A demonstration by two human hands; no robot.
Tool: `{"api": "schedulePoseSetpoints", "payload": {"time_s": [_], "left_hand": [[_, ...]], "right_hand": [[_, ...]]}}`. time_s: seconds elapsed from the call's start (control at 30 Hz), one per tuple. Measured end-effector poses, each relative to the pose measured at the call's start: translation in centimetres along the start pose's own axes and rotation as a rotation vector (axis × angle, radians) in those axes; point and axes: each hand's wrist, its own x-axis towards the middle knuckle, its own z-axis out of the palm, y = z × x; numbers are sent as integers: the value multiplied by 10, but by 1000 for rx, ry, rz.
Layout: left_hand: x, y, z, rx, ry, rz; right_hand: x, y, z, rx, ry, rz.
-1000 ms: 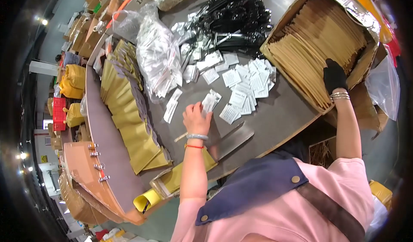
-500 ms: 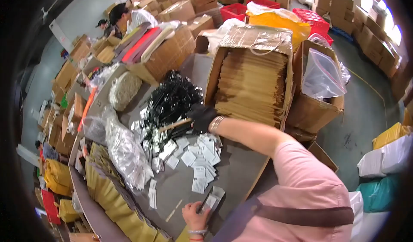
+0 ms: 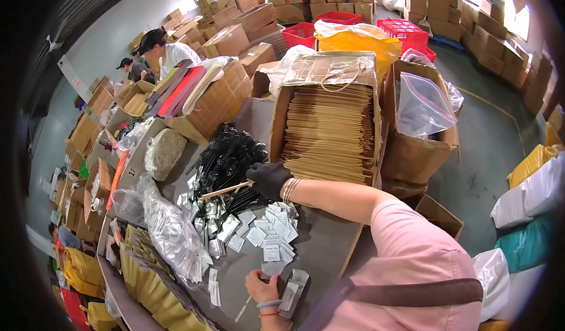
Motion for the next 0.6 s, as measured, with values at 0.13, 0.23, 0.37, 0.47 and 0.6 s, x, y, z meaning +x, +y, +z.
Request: {"api": "schedulePoseSetpoints", "payload": {"time_s": [0.13,0.23,0.37,0.47,0.6], "left_hand": [[5,4,-5,-11,90,150],[7,5,-6,-51,86,56],[2,-8,-19,-365,34,-89],[-23,-16,-49,-668,-186,-363],[-77,-4,-63,-155,-415,-213]], "right_hand": [[-18,-11,-17,300,34,3],[-38,-20,-17,403,-39,21],[-67,-30,-19,644,-107,48],[-90,-28,-32,794,-189,166],[-121,-37,-12,823,-418,241]]}}
